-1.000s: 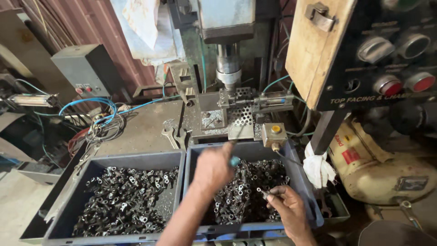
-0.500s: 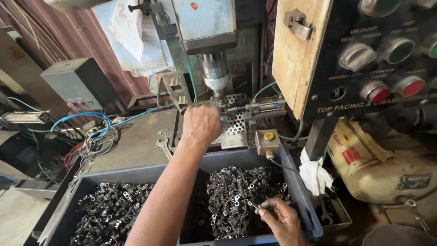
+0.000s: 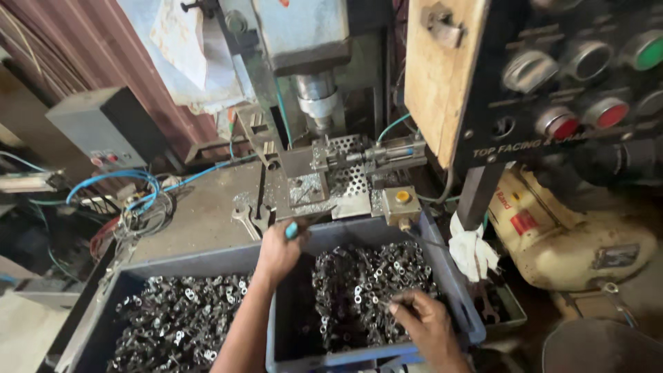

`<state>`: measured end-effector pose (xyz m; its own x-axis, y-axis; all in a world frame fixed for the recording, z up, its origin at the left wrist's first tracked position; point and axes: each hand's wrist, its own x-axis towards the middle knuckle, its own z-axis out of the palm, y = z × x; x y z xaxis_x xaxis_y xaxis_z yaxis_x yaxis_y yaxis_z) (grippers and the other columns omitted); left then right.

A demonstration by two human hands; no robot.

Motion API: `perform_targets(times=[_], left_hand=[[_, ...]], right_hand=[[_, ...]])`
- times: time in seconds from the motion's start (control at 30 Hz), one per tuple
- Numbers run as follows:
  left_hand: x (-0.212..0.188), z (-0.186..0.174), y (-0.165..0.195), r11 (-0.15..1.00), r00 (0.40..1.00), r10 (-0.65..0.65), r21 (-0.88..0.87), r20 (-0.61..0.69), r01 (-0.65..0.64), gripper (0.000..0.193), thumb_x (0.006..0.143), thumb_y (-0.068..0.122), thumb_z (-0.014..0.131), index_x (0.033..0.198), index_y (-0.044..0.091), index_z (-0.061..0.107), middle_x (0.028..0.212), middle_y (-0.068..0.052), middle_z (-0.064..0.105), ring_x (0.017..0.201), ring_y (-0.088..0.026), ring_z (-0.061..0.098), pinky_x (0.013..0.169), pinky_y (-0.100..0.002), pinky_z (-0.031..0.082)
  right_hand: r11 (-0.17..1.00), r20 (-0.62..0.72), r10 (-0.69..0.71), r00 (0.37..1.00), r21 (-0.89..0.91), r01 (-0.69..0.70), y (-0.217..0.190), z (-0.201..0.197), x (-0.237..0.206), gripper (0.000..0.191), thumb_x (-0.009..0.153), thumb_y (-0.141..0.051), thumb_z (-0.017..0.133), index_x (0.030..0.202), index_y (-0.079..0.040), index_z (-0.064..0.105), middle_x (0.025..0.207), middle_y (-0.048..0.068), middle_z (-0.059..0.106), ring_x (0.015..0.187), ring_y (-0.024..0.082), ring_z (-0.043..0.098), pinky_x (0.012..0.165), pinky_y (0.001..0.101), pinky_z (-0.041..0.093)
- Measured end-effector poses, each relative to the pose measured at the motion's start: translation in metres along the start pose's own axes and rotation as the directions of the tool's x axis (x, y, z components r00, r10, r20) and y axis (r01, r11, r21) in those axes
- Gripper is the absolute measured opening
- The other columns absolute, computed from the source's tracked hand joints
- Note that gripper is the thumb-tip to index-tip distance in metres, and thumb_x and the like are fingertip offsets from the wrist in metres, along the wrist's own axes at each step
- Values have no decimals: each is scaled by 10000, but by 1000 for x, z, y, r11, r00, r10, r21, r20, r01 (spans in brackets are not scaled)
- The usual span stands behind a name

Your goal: The person repeatedly picks small metal parts from a bin, places them into a drill press fixture, and presses a button to operate the machine. The person then removes the processed parts and returns them to the bin. This cycle is repeated continuously throughout the clip.

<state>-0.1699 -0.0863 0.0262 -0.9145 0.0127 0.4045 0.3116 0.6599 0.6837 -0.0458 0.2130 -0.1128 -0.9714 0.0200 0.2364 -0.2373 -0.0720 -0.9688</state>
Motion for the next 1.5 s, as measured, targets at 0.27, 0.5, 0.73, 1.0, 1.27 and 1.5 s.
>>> perform_targets(times=[0.27, 0.5, 0.73, 1.0, 1.27, 1.5], left_hand=[[-70, 8, -22, 996, 996, -75, 54, -43, 78, 320, 839, 162, 712, 1152, 92, 720, 1009, -225, 744, 959, -415, 709, 840, -468, 565], [-71, 5, -22, 996, 997, -76, 48, -25, 77, 400, 800, 103, 679, 1199, 85, 700, 1032, -224, 737, 985, -415, 696, 866, -475, 553], [-67, 4, -22, 996, 995, -91, -25, -43, 90, 360, 811, 110, 683, 1169, 78, 704, 1011, -221, 739, 966, -419, 695, 851, -474, 554], [-67, 0, -20, 991, 992, -127, -47, -25, 126, 351, 817, 109, 679, 1166, 86, 708, 1022, -222, 737, 973, -422, 695, 868, -474, 555], [-65, -3, -16, 986, 987, -161, -45, 3, 161, 341, 837, 124, 674, 1175, 94, 708, 1044, -221, 737, 997, -417, 693, 882, -468, 554], [-65, -6, -15, 991, 992, -120, -57, -35, 118, 399, 776, 100, 686, 1175, 89, 705, 1065, -225, 733, 1004, -421, 688, 889, -471, 550]], right_hand=[[966, -13, 211, 977, -152, -210, -22, 2, 16, 170, 874, -133, 703, 991, -22, 757, 891, 56, 813, 768, 138, 748, 711, 290, 611], [937, -142, 135, 981, 340, -79, -44, 55, 112, 182, 916, -83, 693, 1067, 17, 682, 956, 92, 737, 803, 174, 710, 726, 310, 588], [951, -296, 148, 944, 306, -53, -59, 99, 234, 115, 946, -64, 673, 1044, -5, 659, 945, 125, 739, 809, 197, 738, 680, 291, 596], [892, -296, 143, 944, 453, 7, -15, 98, 305, 144, 911, -82, 726, 1026, -35, 653, 945, 89, 708, 797, 243, 721, 641, 318, 567], [881, -177, 156, 972, 470, -56, -17, 98, 325, 182, 931, -92, 711, 1088, -52, 628, 1015, 101, 701, 848, 241, 706, 711, 357, 564], [992, -30, 29, 999, -118, -32, -75, 82, 246, 477, 936, -87, 664, 1406, -38, 603, 1260, 143, 725, 1036, 236, 704, 868, 334, 565]])
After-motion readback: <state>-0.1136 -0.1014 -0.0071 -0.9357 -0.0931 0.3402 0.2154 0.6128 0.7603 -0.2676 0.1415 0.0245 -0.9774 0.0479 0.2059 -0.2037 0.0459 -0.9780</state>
